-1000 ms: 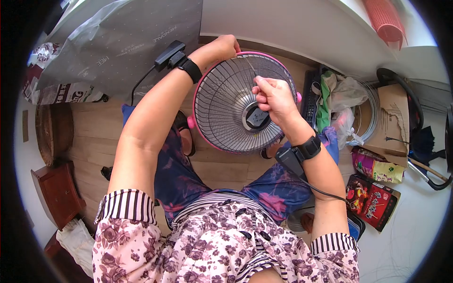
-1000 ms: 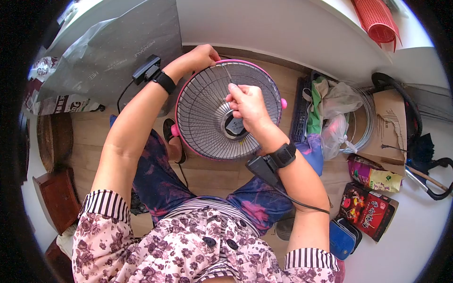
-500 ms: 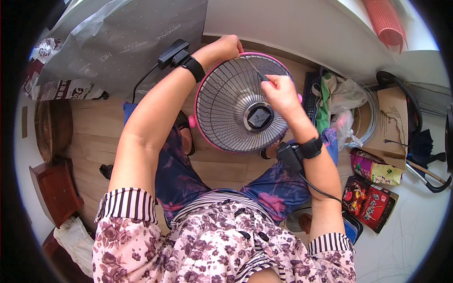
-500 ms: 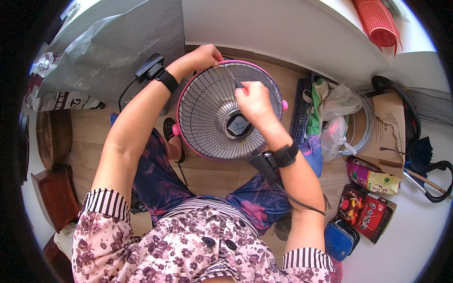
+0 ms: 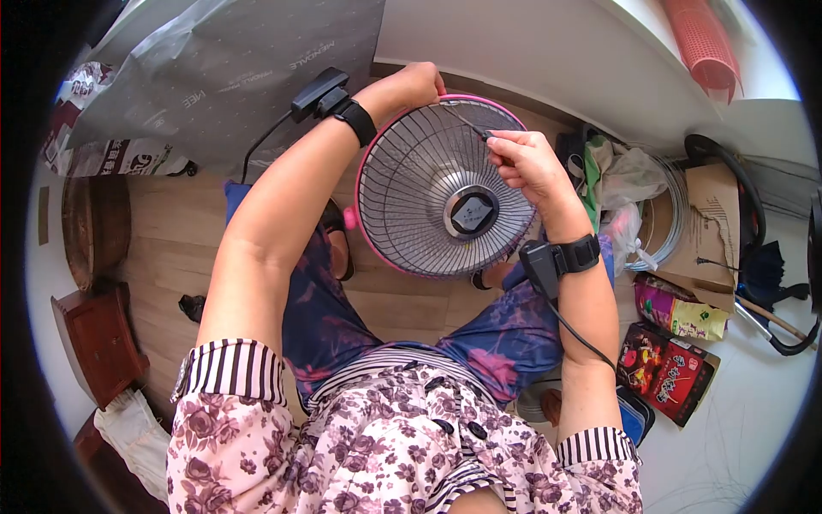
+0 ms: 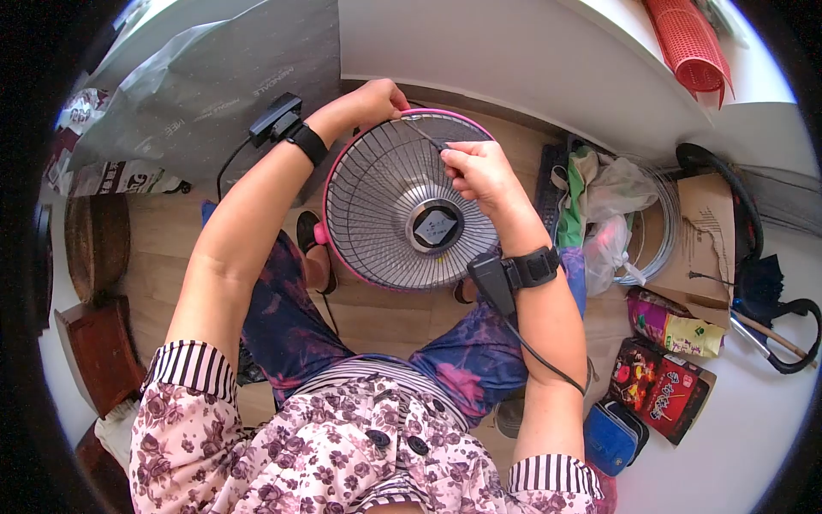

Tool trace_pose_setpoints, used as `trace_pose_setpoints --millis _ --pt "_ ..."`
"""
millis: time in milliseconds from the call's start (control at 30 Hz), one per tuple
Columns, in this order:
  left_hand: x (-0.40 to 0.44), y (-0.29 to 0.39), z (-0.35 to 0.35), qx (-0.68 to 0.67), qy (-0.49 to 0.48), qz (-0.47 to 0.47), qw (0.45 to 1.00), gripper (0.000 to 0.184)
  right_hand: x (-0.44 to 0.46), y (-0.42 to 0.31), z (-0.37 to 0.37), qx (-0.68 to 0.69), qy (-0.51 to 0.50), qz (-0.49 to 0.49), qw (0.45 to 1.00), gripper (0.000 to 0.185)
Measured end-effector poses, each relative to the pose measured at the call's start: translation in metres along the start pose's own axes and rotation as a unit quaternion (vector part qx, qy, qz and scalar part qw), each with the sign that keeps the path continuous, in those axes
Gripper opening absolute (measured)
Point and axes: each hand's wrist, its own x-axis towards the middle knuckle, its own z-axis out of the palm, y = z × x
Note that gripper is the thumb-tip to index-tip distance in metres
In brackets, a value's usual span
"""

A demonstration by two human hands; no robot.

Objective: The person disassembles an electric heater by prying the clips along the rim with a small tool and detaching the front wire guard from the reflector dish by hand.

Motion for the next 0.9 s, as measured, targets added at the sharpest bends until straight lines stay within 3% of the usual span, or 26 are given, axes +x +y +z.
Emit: trace_pose_setpoints --millis 133,533,633,733,900 --pt "-0.006 0.009 -0.005 0.005 -0.012 -0.009 1.0 0.027 0.0 0.008 -0.004 0.037 0.0 0.007 0.999 0.018" --pt "0.0 0.008 0.002 -0.003 -0.006 -0.016 1.0 0.026 -0.016 0.001 0.006 -0.096 0.031 -0.028 0.995 0.013" --pt "0.001 0.007 0.001 0.005 -0.004 0.003 1.0 0.027 -0.006 0.013 0.003 -0.314 0.103 -0.111 0.937 0.031" --pt "-0.001 0.008 0.001 0.01 -0.003 0.01 1.0 0.027 -0.011 0.013 0.007 -0.371 0.136 -0.156 0.905 0.039" --pt "-0.006 0.013 -0.004 0.013 0.001 -0.002 1.0 0.028 -0.021 0.003 -0.005 -0.363 0.124 -0.166 0.908 0.038"
